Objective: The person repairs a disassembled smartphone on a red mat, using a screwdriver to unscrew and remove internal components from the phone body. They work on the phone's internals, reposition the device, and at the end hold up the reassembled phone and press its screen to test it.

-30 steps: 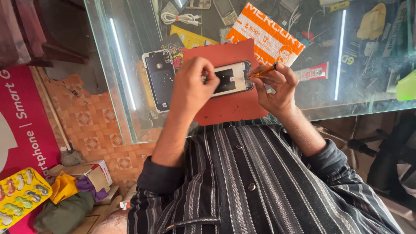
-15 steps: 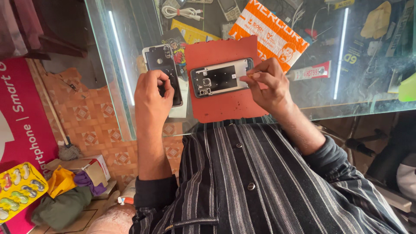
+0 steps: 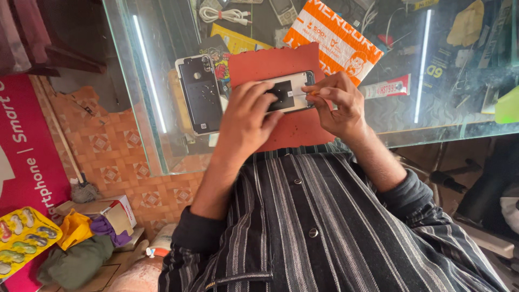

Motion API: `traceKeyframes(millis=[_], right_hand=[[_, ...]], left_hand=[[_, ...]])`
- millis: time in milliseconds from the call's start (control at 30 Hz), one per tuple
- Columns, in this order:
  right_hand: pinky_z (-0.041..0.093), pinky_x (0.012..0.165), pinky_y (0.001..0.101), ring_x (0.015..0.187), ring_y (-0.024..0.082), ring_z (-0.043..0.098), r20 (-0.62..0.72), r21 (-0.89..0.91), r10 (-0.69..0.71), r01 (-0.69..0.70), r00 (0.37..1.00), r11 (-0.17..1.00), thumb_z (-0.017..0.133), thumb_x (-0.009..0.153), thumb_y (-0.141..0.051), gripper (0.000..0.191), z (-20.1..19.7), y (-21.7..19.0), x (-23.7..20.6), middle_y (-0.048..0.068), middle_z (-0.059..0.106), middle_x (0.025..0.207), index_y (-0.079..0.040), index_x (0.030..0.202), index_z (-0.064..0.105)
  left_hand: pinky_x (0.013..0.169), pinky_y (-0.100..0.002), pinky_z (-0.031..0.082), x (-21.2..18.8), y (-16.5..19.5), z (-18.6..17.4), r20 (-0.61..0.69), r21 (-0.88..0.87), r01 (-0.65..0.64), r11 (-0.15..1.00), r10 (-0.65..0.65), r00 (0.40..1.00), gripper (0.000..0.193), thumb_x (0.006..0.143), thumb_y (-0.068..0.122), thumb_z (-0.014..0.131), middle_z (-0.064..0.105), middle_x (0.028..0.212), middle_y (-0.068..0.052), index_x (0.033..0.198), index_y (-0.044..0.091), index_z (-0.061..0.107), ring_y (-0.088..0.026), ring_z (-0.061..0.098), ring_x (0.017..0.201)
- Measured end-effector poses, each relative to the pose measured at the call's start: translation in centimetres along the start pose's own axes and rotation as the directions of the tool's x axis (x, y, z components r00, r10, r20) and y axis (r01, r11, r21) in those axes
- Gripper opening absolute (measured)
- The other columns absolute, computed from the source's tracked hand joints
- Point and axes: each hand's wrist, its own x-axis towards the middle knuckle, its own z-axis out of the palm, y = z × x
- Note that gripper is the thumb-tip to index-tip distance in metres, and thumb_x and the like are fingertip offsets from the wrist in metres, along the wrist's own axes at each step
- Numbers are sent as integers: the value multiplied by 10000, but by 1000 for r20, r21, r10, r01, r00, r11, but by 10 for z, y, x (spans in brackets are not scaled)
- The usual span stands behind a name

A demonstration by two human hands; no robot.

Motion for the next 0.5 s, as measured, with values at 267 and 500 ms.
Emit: traceKeyframes(millis=[267,500], right_hand=[[611,679,367,874,343,693,-127,-85,-31,21,991,996,867,798,63,673,12,0,2,202,597,1029,-195,1247,437],[607,763,382,978,318,730,56,59,-27,23,998,998,677,872,224,682,-3,-6,4,165,692,1106,-205,1338,422]], left_hand=[[1189,-544,375,10,2,40,40,26,-118,993,117,992,323,878,244,827,512,1487,-141,1143,103,708,-355,462,1400],[1175,-558,391,5,-7,49,41,84,-188,978,186,982,262,932,255,810,512,1499,-168,1105,69,745,-371,467,1398]])
